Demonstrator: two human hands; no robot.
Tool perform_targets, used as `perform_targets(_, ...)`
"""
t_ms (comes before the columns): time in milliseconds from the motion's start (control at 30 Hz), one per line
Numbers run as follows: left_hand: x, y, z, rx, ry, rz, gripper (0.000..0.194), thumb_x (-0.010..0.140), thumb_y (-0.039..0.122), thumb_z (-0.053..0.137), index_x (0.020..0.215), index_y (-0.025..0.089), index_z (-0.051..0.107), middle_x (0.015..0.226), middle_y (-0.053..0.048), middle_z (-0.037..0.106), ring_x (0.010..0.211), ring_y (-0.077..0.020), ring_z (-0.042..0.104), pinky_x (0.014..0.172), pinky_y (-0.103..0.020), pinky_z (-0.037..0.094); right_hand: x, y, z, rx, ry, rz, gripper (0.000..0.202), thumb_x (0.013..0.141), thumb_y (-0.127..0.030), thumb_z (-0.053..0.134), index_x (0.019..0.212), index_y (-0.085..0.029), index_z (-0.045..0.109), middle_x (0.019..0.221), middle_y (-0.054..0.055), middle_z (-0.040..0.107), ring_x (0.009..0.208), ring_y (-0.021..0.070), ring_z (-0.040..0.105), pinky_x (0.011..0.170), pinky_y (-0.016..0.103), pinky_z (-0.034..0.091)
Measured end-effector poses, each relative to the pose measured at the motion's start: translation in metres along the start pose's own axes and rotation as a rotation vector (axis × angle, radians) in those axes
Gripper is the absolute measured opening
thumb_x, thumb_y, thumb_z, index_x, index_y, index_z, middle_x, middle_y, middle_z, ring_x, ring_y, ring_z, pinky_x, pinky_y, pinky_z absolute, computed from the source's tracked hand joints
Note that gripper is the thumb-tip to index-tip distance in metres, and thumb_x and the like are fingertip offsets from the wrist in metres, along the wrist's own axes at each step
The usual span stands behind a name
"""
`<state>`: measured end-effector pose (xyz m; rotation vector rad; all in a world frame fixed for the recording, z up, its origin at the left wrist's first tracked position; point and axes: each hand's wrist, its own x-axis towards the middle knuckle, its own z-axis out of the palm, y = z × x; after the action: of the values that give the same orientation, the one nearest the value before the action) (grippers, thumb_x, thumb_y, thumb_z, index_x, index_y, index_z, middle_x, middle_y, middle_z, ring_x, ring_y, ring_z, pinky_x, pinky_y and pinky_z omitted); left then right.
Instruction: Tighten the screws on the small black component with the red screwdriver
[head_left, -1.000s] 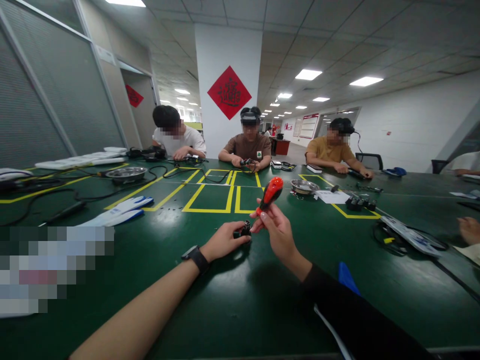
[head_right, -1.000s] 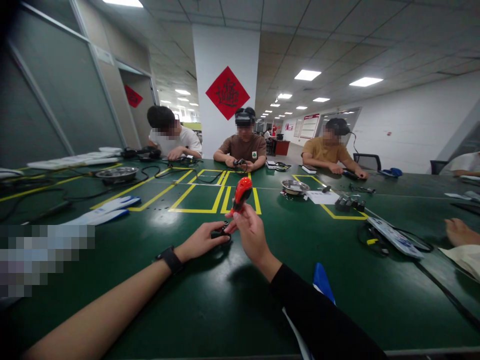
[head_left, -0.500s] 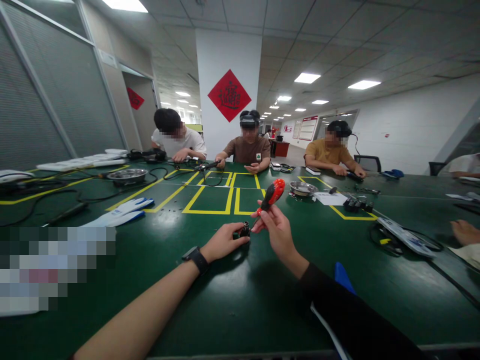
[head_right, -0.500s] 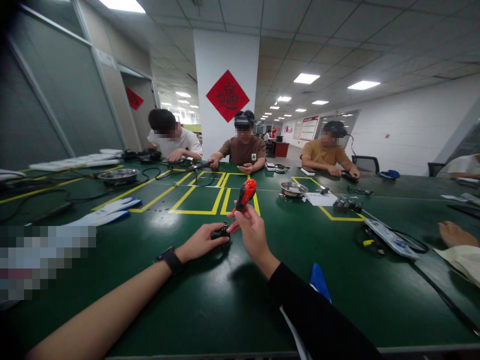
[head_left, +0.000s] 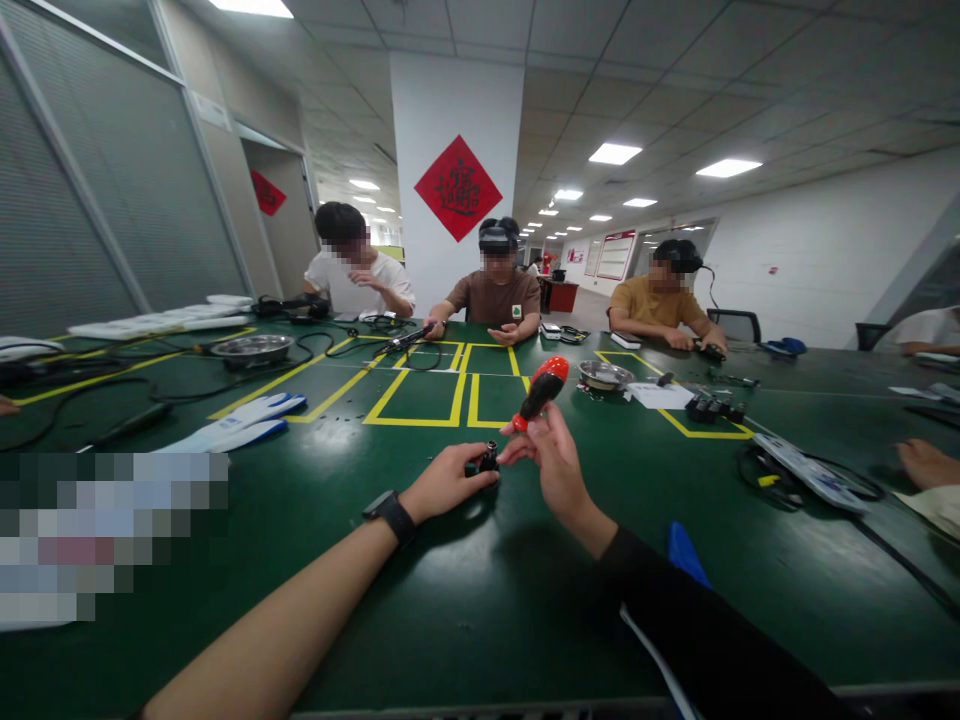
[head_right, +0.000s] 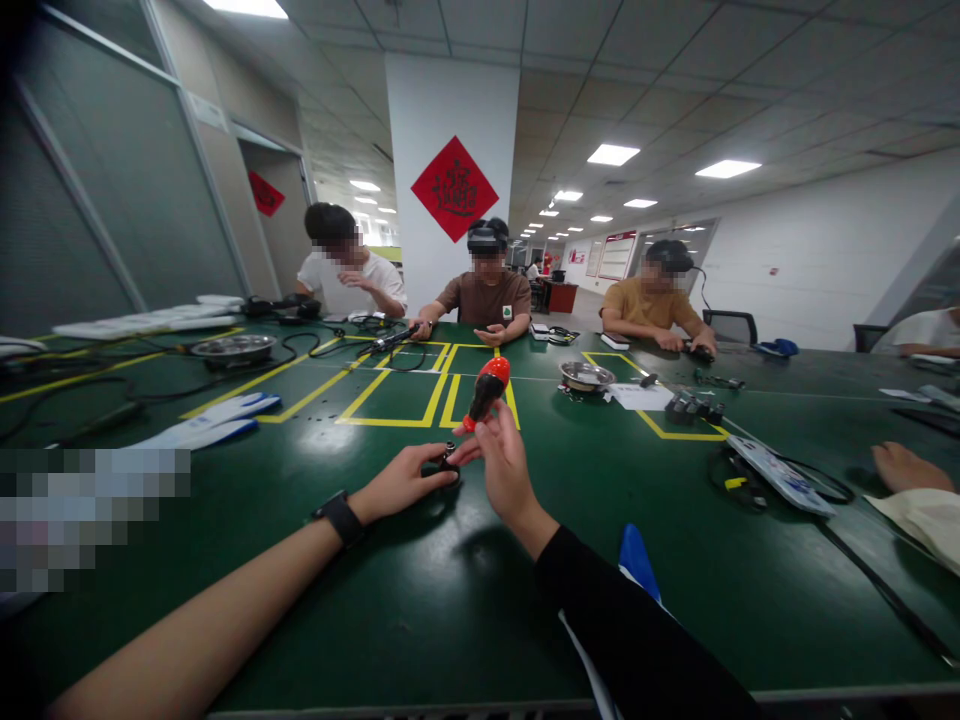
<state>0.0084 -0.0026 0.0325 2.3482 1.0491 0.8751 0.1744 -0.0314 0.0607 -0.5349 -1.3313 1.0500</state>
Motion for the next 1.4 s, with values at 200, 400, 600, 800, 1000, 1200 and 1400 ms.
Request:
perform_targets(200,0.0006,0.0004,0.0005,0.001,-0.007,-0.013,0.025,0.079,0.036,0.054,0.089,0.014,0.062,0.081,-0.002,0.061,0.074,-0.0161,0.053,0.072,-0.025,0.041,-0.0014,0.0013,0.0042,-0.079,0.014,-0.034,0.026,0.087,-0.036,0.045,0.108,-0.020,0.046,0.085,0.002,0.060,0.055,0.0096,0.061,0.053,0.022,0.050)
perform_targets(400,0.0002,-0.0013,0.0013,-0.029,-0.012,-0.011,0.025,0.078,0.035,0.055,0.089,0.014,0.062,0.083,-0.003,0.062,0.075,-0.0166,0.054,0.072,-0.026,0.042,0.0019,0.0068,0.0001,-0.036,0.051,-0.035,0.025,0.082,-0.033,0.055,0.096,-0.023,0.038,0.077,-0.003,0.062,0.048,0.0091,0.059,0.049,0.021,0.049)
perform_targets(600,-0.0005,-0.0018,0.0006,-0.014,-0.006,-0.005,0.024,0.078,0.036,0.055,0.087,0.015,0.062,0.082,-0.003,0.062,0.075,-0.0163,0.053,0.072,-0.026,0.042,0.0000,0.0029,0.0008,-0.010,0.015,-0.024,0.025,0.084,-0.033,0.052,0.103,-0.022,0.040,0.078,-0.002,0.061,0.050,0.0090,0.058,0.051,0.022,0.048)
perform_targets(800,-0.0006,-0.0029,0.0016,-0.004,0.003,0.023,0.022,0.079,0.035,0.055,0.086,0.015,0.062,0.080,-0.002,0.061,0.073,-0.0152,0.053,0.069,-0.024,0.040,-0.0028,0.0000,0.0021,-0.007,-0.017,-0.015,0.025,0.087,-0.032,0.047,0.110,-0.021,0.046,0.082,0.000,0.060,0.053,0.0091,0.058,0.054,0.023,0.048)
perform_targets(1000,-0.0015,-0.0009,0.0002,-0.003,0.002,0.028,0.021,0.079,0.034,0.054,0.085,0.015,0.061,0.079,-0.002,0.061,0.071,-0.0152,0.053,0.066,-0.024,0.039,0.0005,0.0046,0.0001,-0.012,0.042,-0.022,0.022,0.083,-0.033,0.054,0.099,-0.021,0.043,0.079,0.000,0.063,0.050,0.0094,0.058,0.050,0.023,0.049)
perform_targets(1200,-0.0010,-0.0023,-0.0001,-0.016,-0.011,0.024,0.021,0.079,0.033,0.055,0.088,0.015,0.062,0.083,-0.002,0.063,0.074,-0.0154,0.054,0.069,-0.025,0.040,0.0011,0.0038,0.0015,-0.023,0.066,-0.026,0.031,0.078,-0.027,0.063,0.093,-0.023,0.036,0.070,-0.005,0.062,0.044,0.0094,0.057,0.045,0.021,0.047)
perform_targets(1400,-0.0009,-0.0040,0.0012,0.005,0.002,0.021,0.020,0.080,0.033,0.055,0.087,0.015,0.062,0.081,-0.001,0.062,0.073,-0.0148,0.053,0.069,-0.024,0.040,0.0007,0.0023,0.0006,0.019,0.005,0.009,0.024,0.086,-0.028,0.049,0.108,-0.021,0.044,0.084,0.001,0.062,0.055,0.0101,0.061,0.054,0.023,0.049)
